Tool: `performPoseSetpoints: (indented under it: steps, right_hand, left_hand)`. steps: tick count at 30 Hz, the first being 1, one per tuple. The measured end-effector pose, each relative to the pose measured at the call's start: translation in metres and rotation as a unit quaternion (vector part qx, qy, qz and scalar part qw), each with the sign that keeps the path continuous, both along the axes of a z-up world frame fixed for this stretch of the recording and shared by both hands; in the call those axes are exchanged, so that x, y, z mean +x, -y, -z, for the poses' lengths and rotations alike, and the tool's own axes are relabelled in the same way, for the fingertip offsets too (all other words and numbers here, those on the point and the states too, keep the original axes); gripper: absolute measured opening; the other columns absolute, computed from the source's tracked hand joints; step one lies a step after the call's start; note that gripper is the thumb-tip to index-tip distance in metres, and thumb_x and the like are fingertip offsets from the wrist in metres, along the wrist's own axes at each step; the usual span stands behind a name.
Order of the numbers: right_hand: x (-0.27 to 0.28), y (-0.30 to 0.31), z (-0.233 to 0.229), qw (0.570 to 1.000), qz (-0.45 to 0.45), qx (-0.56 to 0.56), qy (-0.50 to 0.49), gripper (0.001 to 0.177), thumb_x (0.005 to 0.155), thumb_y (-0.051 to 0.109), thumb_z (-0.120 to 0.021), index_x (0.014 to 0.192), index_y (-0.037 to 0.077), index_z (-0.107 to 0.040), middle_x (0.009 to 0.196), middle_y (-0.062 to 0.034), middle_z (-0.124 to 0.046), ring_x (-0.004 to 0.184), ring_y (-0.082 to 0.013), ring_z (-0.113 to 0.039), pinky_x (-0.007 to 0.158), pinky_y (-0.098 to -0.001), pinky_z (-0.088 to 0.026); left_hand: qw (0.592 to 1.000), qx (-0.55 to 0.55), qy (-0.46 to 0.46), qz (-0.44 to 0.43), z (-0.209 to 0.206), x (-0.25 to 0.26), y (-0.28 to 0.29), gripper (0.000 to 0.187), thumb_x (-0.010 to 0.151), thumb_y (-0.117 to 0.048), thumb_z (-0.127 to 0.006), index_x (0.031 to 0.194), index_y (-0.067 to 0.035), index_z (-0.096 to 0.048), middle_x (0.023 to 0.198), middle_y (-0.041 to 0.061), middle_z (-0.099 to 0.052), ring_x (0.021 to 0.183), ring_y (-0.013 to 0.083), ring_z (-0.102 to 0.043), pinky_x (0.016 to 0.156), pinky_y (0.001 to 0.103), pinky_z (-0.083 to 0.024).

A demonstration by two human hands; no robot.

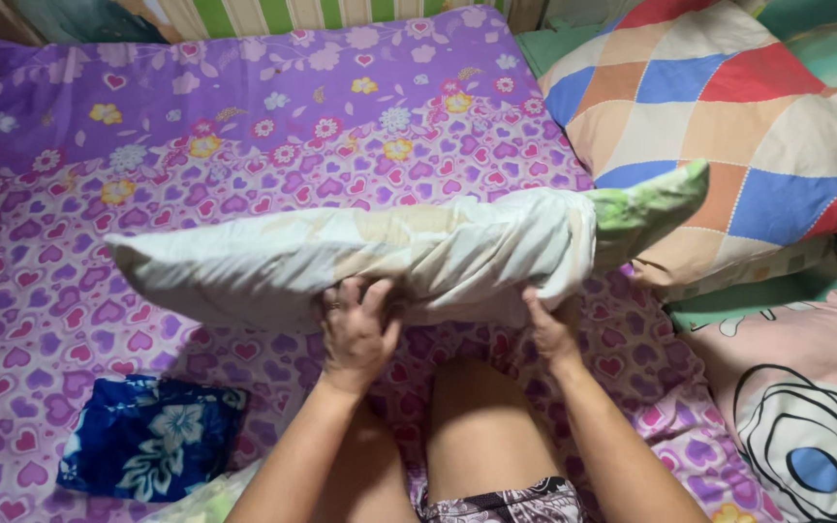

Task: The person sits on a bed and puts a pillow into a floral pillowcase, then places a second pillow into a yellow patterned pillowcase. They smooth the cases and adjust the pillows on the bed.

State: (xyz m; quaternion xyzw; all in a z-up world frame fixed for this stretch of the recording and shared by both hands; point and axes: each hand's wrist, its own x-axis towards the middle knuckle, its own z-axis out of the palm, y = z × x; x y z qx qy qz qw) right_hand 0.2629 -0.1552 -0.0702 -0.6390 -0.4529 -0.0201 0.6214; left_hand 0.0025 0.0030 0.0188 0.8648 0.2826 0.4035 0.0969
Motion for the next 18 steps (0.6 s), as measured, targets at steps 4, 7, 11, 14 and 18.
performPoseSetpoints:
  steps: [4, 7, 11, 14, 18]
  right_hand:
    - [0.008, 0.003, -0.067, 0.989, -0.006, 0.131, -0.062, 0.058, 0.106, 0.03, -0.069, 0.145, -0.001, -0.039, 0.126, -0.0113, -0.061, 0.114, -0.0164, -0.059, 0.098, -0.0293, -0.05]
    - [0.003, -0.01, -0.101, 0.988, 0.033, 0.101, -0.108, 0.041, 0.107, 0.028, -0.068, 0.131, -0.002, -0.053, 0.111, -0.0083, -0.067, 0.101, -0.0123, -0.062, 0.09, -0.0266, -0.05]
    - [-0.005, 0.004, -0.115, 0.991, 0.134, -0.004, -0.004, 0.028, 0.111, 0.028, -0.066, 0.113, 0.0, -0.068, 0.092, -0.0085, -0.069, 0.087, -0.0138, -0.06, 0.079, -0.0315, -0.051]
    - [0.001, 0.031, -0.118, 0.959, 0.251, -0.044, 0.126, 0.027, 0.113, 0.029, -0.059, 0.111, 0.002, -0.064, 0.088, -0.0142, -0.072, 0.078, -0.0229, -0.07, 0.068, -0.0367, -0.052]
    - [0.004, 0.056, -0.106, 0.948, 0.3, -0.053, 0.093, 0.028, 0.113, 0.027, -0.053, 0.109, 0.001, -0.061, 0.077, -0.0166, -0.07, 0.069, -0.0332, -0.07, 0.06, -0.0438, -0.05]
  left_hand:
    - [0.986, 0.16, 0.032, 0.04, -0.046, 0.016, 0.009, 0.083, 0.063, -0.032, -0.088, 0.138, -0.014, -0.06, 0.138, 0.013, -0.054, 0.134, 0.0381, -0.049, 0.113, 0.061, -0.03]
    - [0.991, 0.106, -0.08, 0.03, -0.067, 0.027, 0.005, 0.085, 0.05, -0.027, -0.086, 0.131, -0.013, -0.063, 0.125, 0.008, -0.063, 0.124, 0.031, -0.057, 0.116, 0.063, -0.023]
    - [0.988, 0.045, -0.134, 0.058, -0.054, 0.021, -0.003, 0.059, 0.06, -0.013, -0.084, 0.117, -0.022, -0.069, 0.102, 0.001, -0.072, 0.1, 0.0216, -0.069, 0.121, 0.058, -0.026]
    - [0.989, 0.1, -0.099, 0.044, -0.031, 0.011, -0.005, 0.049, 0.068, -0.008, -0.082, 0.111, -0.025, -0.069, 0.097, -0.004, -0.072, 0.094, 0.0177, -0.07, 0.123, 0.052, -0.034]
    - [0.988, 0.08, -0.089, 0.096, -0.026, -0.004, 0.007, 0.049, 0.057, -0.02, -0.088, 0.101, -0.017, -0.066, 0.086, 0.002, -0.066, 0.084, 0.0231, -0.068, 0.103, 0.053, -0.041]
